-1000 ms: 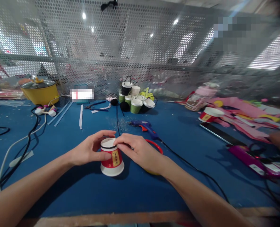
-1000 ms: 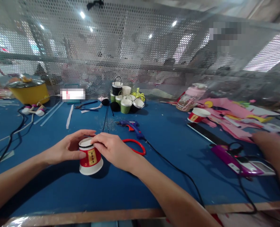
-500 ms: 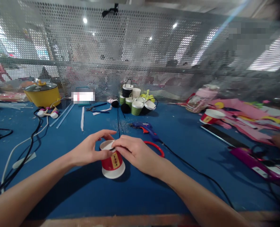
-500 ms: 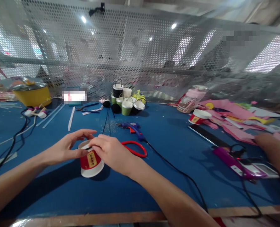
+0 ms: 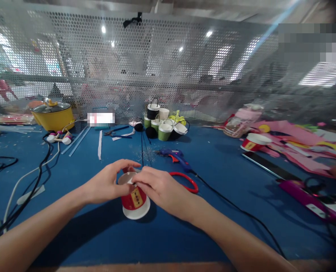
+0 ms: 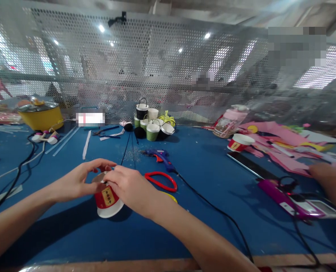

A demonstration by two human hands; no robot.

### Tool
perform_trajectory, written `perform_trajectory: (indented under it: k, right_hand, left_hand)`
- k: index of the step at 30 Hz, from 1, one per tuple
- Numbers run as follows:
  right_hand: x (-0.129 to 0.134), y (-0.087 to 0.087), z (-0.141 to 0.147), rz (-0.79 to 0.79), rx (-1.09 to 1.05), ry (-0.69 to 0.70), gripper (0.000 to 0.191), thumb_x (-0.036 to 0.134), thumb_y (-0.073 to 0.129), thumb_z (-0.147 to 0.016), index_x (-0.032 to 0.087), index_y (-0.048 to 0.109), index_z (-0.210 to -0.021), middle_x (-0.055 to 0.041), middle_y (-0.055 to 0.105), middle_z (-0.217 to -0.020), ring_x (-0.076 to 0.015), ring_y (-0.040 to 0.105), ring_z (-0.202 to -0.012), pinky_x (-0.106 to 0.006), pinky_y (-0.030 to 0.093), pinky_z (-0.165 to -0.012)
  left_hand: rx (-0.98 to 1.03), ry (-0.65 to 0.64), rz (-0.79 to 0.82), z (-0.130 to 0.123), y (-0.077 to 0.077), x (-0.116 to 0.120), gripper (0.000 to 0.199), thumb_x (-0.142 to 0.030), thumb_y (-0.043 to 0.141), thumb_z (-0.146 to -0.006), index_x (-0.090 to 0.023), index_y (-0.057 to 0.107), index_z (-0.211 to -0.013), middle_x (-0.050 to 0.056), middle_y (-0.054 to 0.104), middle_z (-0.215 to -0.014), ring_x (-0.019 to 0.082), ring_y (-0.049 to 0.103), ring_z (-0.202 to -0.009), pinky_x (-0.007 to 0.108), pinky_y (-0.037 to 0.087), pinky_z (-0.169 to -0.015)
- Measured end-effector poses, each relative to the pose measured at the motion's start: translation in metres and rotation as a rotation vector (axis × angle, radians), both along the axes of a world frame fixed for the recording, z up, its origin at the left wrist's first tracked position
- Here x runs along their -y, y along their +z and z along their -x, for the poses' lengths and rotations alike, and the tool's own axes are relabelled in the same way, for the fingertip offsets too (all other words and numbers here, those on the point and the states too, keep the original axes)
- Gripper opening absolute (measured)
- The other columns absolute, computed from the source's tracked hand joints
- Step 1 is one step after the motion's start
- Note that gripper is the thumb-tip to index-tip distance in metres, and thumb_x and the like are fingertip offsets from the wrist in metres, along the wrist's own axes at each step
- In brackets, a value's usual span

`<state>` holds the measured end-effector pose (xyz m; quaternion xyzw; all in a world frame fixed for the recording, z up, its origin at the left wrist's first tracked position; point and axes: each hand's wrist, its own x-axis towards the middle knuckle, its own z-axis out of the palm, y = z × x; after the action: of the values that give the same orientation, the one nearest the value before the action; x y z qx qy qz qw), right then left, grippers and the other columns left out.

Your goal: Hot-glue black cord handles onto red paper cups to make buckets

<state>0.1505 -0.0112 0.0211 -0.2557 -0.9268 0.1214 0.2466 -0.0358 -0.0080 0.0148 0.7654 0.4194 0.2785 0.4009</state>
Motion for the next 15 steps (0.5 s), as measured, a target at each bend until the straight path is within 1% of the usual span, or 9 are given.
perform_trajectory:
  k: [4, 9, 12, 15]
  right_hand:
    - [0.0, 0.002, 0.0, -0.007, 0.029, -0.024, 0.018, 0.01, 0.042, -0.087, 0.014, 0.059, -0.09, -0.005, 0.06, -0.08, -0.0138, 0.056, -0.075, -0.025, 0.048, -0.067]
    - [0.001, 0.005, -0.001, 0.012, 0.059, -0.017, 0.019, 0.009, 0.043, -0.086, 0.015, 0.06, -0.091, -0.0048, 0.06, -0.079, -0.0133, 0.056, -0.074, -0.024, 0.047, -0.067]
    - [-0.003, 0.008, -0.003, 0.036, 0.021, -0.037, 0.018, 0.013, 0.043, -0.087, 0.016, 0.06, -0.094, -0.0055, 0.062, -0.084, -0.0136, 0.057, -0.078, -0.025, 0.047, -0.071]
    - [-0.015, 0.01, -0.009, 0.047, -0.047, -0.14, 0.017, 0.018, 0.042, -0.088, 0.015, 0.058, -0.09, -0.0055, 0.064, -0.084, -0.0136, 0.058, -0.077, -0.025, 0.045, -0.07]
  left_hand:
    - [-0.029, 0.013, 0.005, 0.0, 0.003, -0.001, 0.051, -0.019, 0.059, -0.065, -0.018, 0.049, -0.116, 0.007, 0.056, -0.105, 0.024, 0.052, -0.097, 0.039, 0.043, -0.086]
    - [-0.04, -0.023, 0.096, 0.001, 0.008, -0.002, 0.055, -0.021, 0.059, -0.065, -0.017, 0.044, -0.119, 0.009, 0.053, -0.11, 0.025, 0.049, -0.101, 0.04, 0.041, -0.085]
    - [0.031, -0.05, 0.123, 0.001, 0.006, -0.001, 0.052, -0.021, 0.057, -0.067, -0.017, 0.044, -0.118, 0.007, 0.053, -0.104, 0.022, 0.05, -0.095, 0.038, 0.041, -0.083]
    - [0.132, -0.064, 0.201, -0.001, 0.002, 0.002, 0.052, -0.021, 0.057, -0.068, -0.019, 0.043, -0.118, 0.004, 0.051, -0.095, 0.019, 0.049, -0.089, 0.034, 0.04, -0.078]
